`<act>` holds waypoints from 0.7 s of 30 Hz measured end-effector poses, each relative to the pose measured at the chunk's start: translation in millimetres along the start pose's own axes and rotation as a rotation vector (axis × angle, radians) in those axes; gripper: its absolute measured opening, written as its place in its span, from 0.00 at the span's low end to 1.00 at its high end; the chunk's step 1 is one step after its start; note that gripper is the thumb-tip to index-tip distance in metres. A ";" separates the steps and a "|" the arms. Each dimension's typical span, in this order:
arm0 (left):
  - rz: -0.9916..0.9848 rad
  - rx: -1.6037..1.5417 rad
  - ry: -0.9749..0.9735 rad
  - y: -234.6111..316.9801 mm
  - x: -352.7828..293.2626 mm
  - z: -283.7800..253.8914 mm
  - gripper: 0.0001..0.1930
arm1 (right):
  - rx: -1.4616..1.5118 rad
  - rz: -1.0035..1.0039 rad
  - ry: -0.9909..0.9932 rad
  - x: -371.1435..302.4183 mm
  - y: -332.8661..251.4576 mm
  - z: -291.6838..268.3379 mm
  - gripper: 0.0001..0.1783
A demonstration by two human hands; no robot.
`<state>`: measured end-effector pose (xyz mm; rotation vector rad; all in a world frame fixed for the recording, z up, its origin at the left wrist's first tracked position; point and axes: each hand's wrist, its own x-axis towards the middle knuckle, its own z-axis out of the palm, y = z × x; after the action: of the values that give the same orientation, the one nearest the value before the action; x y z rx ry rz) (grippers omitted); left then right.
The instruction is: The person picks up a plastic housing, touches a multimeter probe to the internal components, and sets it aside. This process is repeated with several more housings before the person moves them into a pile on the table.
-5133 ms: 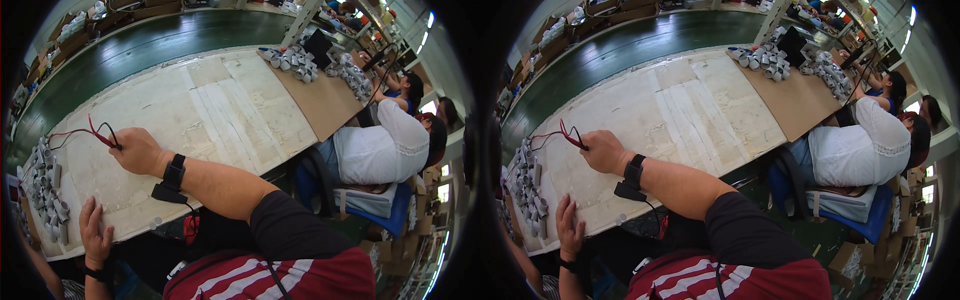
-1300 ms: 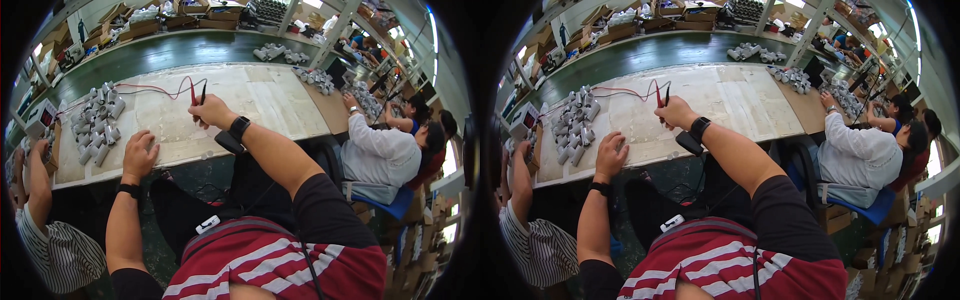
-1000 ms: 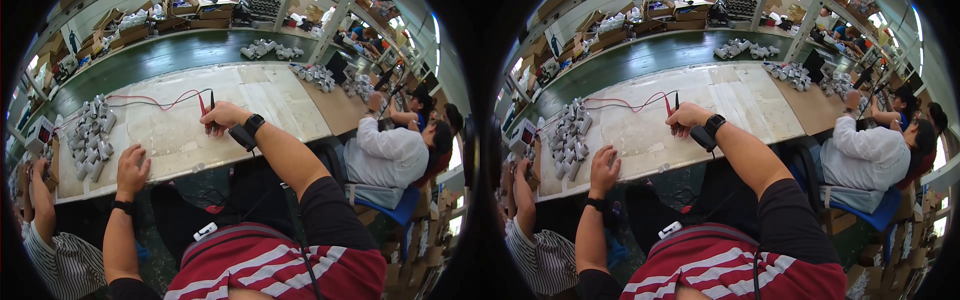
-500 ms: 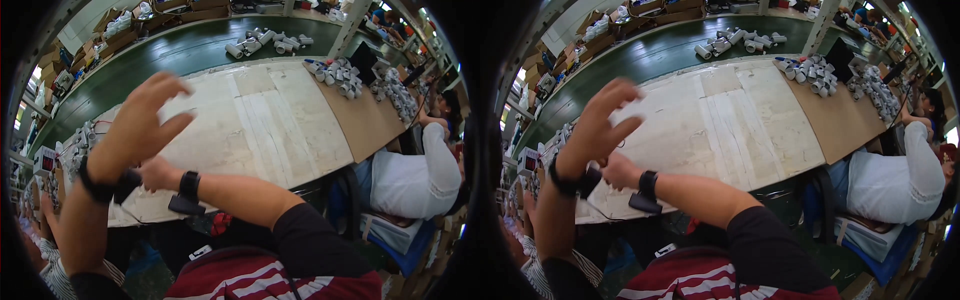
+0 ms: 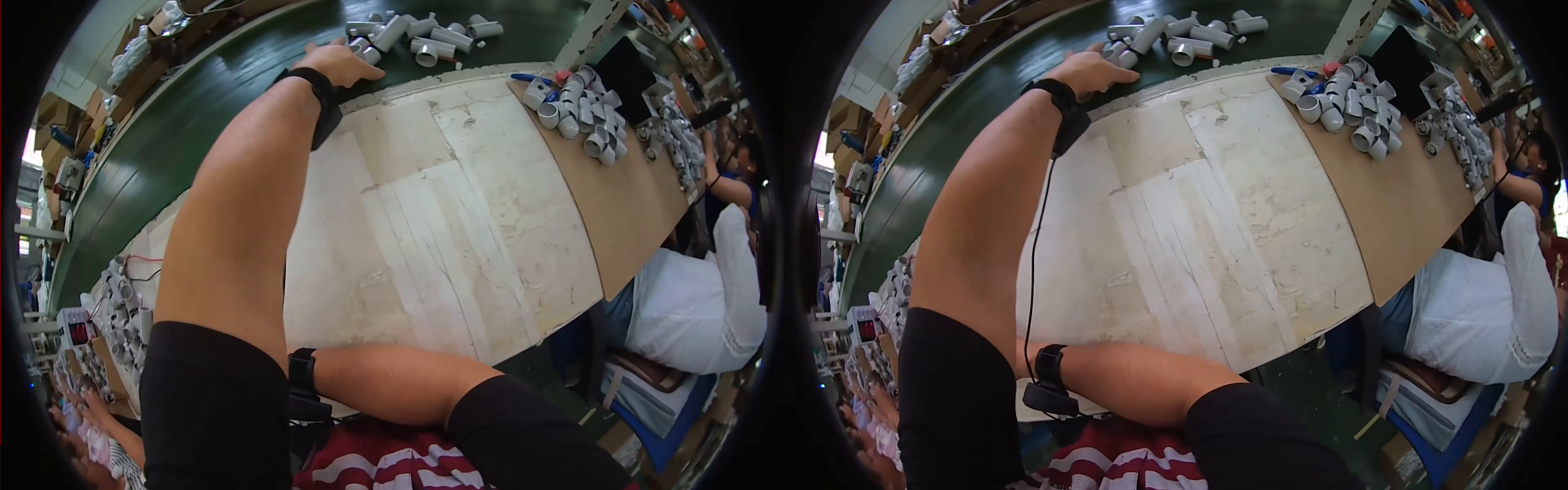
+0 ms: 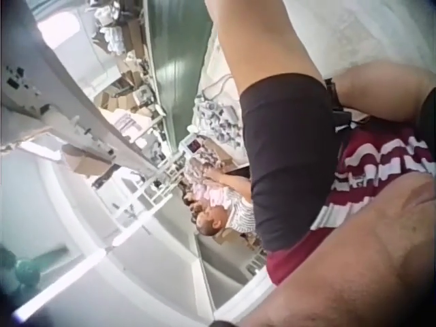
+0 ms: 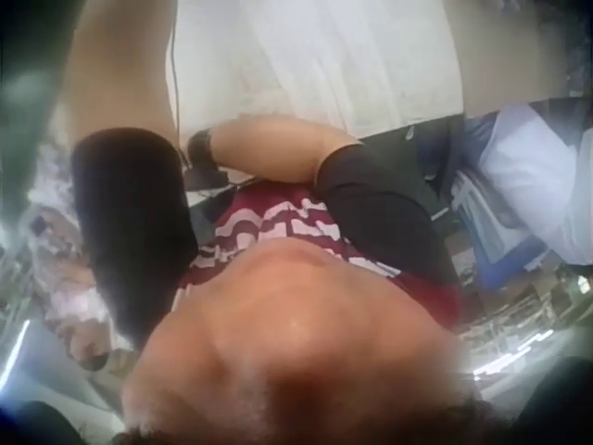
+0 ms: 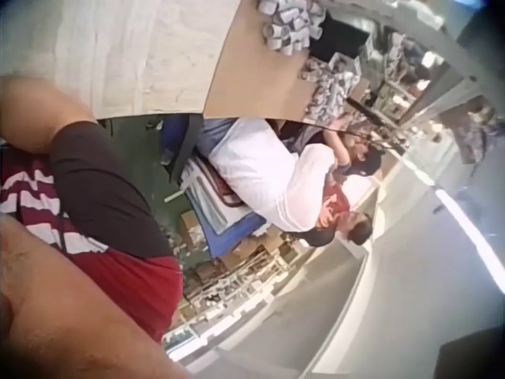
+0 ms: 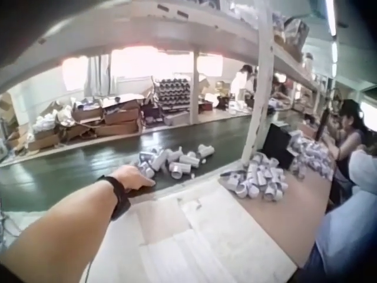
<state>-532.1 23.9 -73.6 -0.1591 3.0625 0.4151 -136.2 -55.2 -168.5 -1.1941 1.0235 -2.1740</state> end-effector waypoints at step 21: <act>0.360 0.074 -0.414 -57.3 -232.4 -77.5 0.39 | -0.103 0.683 -0.127 12.1 -71.3 -16.0 0.13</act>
<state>-297.5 -29.6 0.0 0.4316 2.6822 0.2998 -158.8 -13.0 -112.0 -0.8381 1.2685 -1.5120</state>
